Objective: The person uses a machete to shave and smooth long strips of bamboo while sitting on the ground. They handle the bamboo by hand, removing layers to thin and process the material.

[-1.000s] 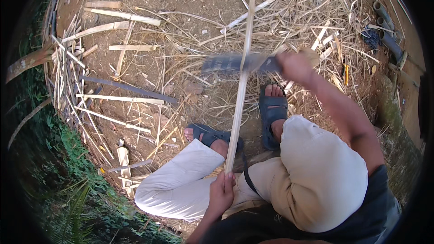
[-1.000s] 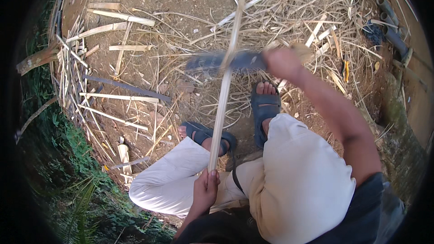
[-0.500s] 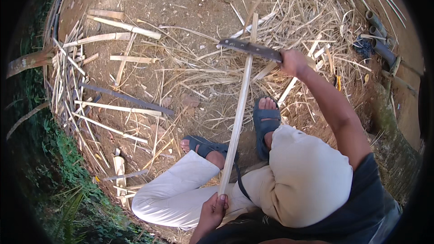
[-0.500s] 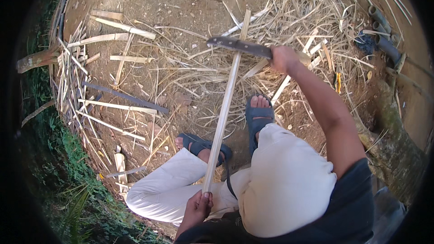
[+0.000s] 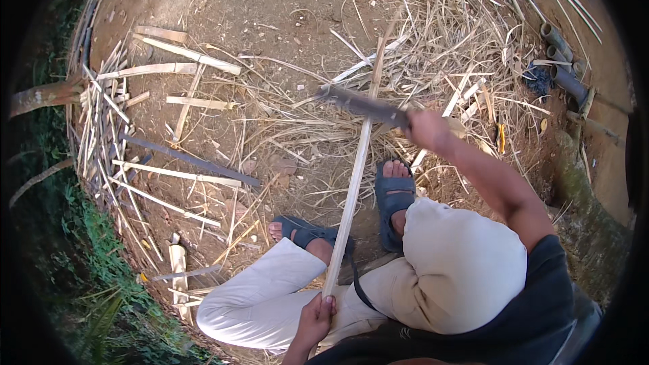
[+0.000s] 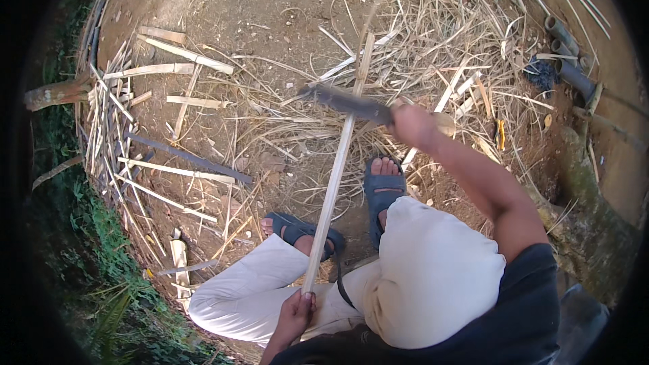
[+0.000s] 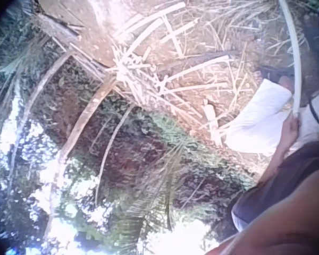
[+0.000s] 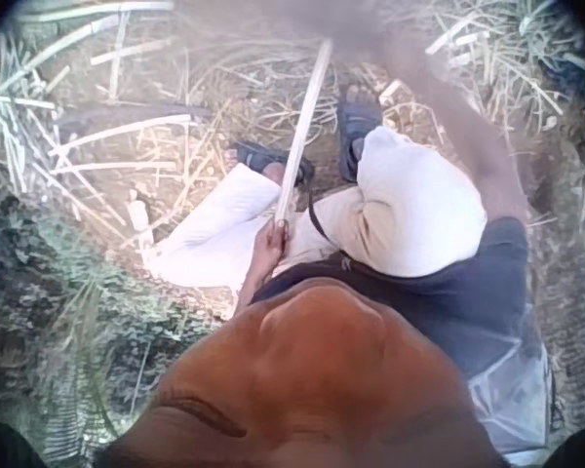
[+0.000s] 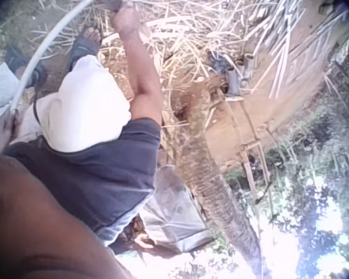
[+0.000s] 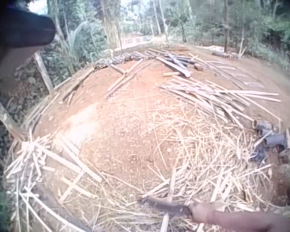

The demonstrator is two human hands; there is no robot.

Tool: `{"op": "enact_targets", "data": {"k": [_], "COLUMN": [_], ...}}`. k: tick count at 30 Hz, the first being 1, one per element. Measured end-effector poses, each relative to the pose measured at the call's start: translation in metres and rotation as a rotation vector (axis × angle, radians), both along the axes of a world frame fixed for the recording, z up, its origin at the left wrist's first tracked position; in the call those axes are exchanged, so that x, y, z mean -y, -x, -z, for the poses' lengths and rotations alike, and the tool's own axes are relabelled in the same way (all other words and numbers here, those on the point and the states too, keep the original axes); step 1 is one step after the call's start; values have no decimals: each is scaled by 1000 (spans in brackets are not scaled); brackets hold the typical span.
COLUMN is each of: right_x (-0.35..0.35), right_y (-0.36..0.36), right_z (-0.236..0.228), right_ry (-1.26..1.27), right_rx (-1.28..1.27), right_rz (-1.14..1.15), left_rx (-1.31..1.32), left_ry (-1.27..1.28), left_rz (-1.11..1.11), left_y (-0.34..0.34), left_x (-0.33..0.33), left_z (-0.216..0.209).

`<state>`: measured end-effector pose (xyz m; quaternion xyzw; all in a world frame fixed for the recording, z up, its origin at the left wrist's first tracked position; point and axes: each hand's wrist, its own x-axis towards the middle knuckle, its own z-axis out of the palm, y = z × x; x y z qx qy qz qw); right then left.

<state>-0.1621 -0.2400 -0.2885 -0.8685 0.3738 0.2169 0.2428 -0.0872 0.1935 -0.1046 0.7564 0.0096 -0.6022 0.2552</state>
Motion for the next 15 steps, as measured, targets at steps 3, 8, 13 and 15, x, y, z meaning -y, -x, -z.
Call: {"op": "enact_targets", "data": {"k": [3,8,13,15], "right_x": [4,54,28,76], "right_y": [36,27,25,35], "right_z": [42,40,23,53], "right_ry": [211,15,199,181], "right_rx": [300,-10,166,-9], "right_rz": [-474,225,-229,136], "left_rx": [-112,-73,122,112], "left_ry": [-51,-45,18,-1], "left_rz": [-106,11,173,199], "left_y": [2,3,0,-2], "left_x": [6,4,-10,-19], "left_z": [-15,-30,-25,-23]}}
